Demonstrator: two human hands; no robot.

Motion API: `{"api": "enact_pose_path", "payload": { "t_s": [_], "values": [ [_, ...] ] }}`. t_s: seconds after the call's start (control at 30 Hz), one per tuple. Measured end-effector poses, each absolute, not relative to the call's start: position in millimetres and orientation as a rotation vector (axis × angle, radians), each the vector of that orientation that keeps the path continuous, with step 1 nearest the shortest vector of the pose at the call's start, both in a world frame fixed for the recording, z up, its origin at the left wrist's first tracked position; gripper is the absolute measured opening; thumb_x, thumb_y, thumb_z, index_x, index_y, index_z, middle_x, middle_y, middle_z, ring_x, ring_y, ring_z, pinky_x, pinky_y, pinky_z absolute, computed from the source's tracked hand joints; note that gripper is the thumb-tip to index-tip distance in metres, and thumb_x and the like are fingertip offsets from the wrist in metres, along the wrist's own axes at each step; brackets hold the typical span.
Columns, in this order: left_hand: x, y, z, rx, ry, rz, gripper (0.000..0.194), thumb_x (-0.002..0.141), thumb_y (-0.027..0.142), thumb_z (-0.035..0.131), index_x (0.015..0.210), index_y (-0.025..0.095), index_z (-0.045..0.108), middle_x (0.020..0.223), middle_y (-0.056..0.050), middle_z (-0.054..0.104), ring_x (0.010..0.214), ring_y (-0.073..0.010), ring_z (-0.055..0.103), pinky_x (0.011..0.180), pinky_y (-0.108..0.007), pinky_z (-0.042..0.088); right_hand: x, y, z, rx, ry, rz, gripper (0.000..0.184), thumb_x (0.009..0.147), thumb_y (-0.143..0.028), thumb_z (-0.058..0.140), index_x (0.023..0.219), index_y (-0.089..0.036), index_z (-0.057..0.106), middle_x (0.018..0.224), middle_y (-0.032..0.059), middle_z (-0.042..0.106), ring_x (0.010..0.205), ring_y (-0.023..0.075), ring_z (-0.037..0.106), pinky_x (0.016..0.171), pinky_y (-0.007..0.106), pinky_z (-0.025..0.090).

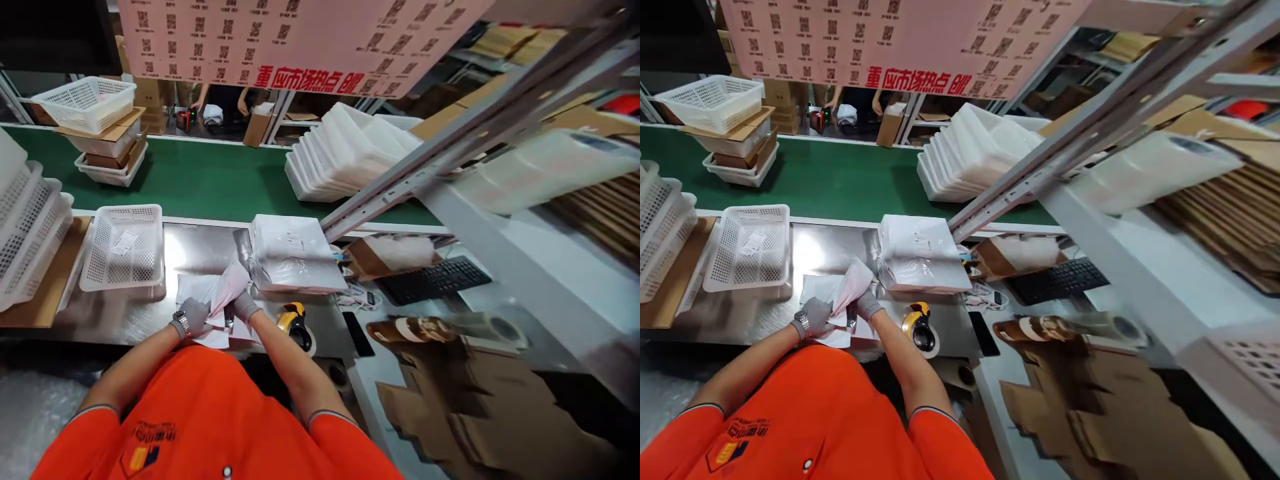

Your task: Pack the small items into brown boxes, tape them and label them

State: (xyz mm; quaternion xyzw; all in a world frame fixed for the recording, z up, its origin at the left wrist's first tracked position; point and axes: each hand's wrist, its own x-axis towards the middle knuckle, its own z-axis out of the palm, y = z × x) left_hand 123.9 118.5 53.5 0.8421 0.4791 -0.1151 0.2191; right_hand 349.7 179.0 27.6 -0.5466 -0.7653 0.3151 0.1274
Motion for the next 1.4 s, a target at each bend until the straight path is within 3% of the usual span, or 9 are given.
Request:
{"api": "enact_pose_path", "payload": {
  "t_s": [0.1,0.2,0.3,0.43,0.57,0.7,0.87,1.23,1.4],
  "values": [
    [128,115,49,2.307,1.385,-0.267,0.055,0.107,0.058,0.067,0.131,0.011,0.08,0.118,-0.026,0.086,0.113,-0.044,0.084,0.1,-0.052,0.061,388,178,44,-1.667,-2.196,0.764,0.027,0.107,-0.031,0.068,0.125,-0.017,0.08,0.128,0.0168,0.079,0.124,0.0345,0.072,0.113,0.06,0.062],
    [127,113,46,2.292,1.401,-0.258,0.04,0.108,0.045,0.066,0.121,0.012,0.085,0.114,-0.024,0.086,0.112,-0.042,0.084,0.101,-0.052,0.06,397,192,77,-1.562,-2.295,0.429,0.05,0.1,-0.028,0.069,0.147,-0.012,0.074,0.153,0.027,0.069,0.151,0.0444,0.057,0.131,0.071,0.044],
    [123,113,43,2.33,1.372,-0.264,0.039,0.107,0.041,0.066,0.126,0.013,0.085,0.118,-0.024,0.086,0.114,-0.0417,0.082,0.103,-0.053,0.059,371,211,113,-1.149,-2.733,0.223,0.069,0.095,-0.017,0.071,0.164,-0.017,0.065,0.162,0.0213,0.068,0.158,0.0399,0.054,0.142,0.069,0.026],
    [119,113,38,2.368,1.363,-0.248,0.064,0.109,0.041,0.063,0.169,0.018,0.063,0.125,-0.022,0.086,0.115,-0.0386,0.082,0.104,-0.049,0.058,346,203,128,-1.058,-3.158,0.236,0.039,0.096,-0.003,0.062,0.122,-0.014,0.089,0.111,0.0191,0.088,0.114,0.0322,0.079,0.133,0.056,0.038],
    [121,112,31,2.333,1.449,-0.264,0.074,0.11,0.031,0.059,0.183,0.027,0.045,0.12,-0.018,0.087,0.111,-0.0363,0.083,0.101,-0.047,0.058,365,139,90,-1.274,-3.127,0.27,0.026,0.096,-0.006,0.066,0.103,-0.012,0.091,0.098,0.0215,0.087,0.101,0.0321,0.081,0.128,0.054,0.041],
    [122,113,27,2.307,1.482,-0.186,0.071,0.109,0.026,0.06,0.179,0.029,0.053,0.121,-0.016,0.087,0.111,-0.0345,0.083,0.1,-0.046,0.059,379,75,44,-1.576,-2.855,0.337,0.031,0.102,-0.019,0.067,0.125,-0.012,0.085,0.111,0.0184,0.086,0.108,0.033,0.079,0.139,0.058,0.03],
    [116,114,34,2.359,1.419,-0.212,0.063,0.106,0.021,0.064,0.168,0.026,0.067,0.124,-0.018,0.085,0.114,-0.0333,0.08,0.098,-0.045,0.059,372,58,25,-1.612,-2.676,0.435,0.09,0.102,-0.055,0.077,0.176,-0.012,0.052,0.129,0.021,0.082,0.123,0.0384,0.074,0.137,0.066,0.027],
    [114,97,48,2.503,1.215,-0.021,0.027,0.1,0.016,0.071,0.122,0.021,0.086,0.142,-0.018,0.077,0.141,-0.0366,0.065,0.108,-0.055,0.057,373,52,-22,-1.507,-2.632,0.491,0.041,0.106,-0.025,0.072,0.144,-0.032,0.086,0.102,0.01,0.082,0.098,0.0258,0.069,0.114,0.048,0.048],
    [113,89,36,2.524,1.169,-0.037,0.023,0.099,0.016,0.075,0.118,0.024,0.085,0.148,-0.011,0.079,0.149,-0.0354,0.065,0.137,-0.076,0.03,374,51,-25,-1.48,-2.585,0.51,0.036,0.107,-0.023,0.069,0.133,-0.034,0.091,0.094,0.0081,0.079,0.094,0.0243,0.064,0.112,0.05,0.049]
  ]
}}
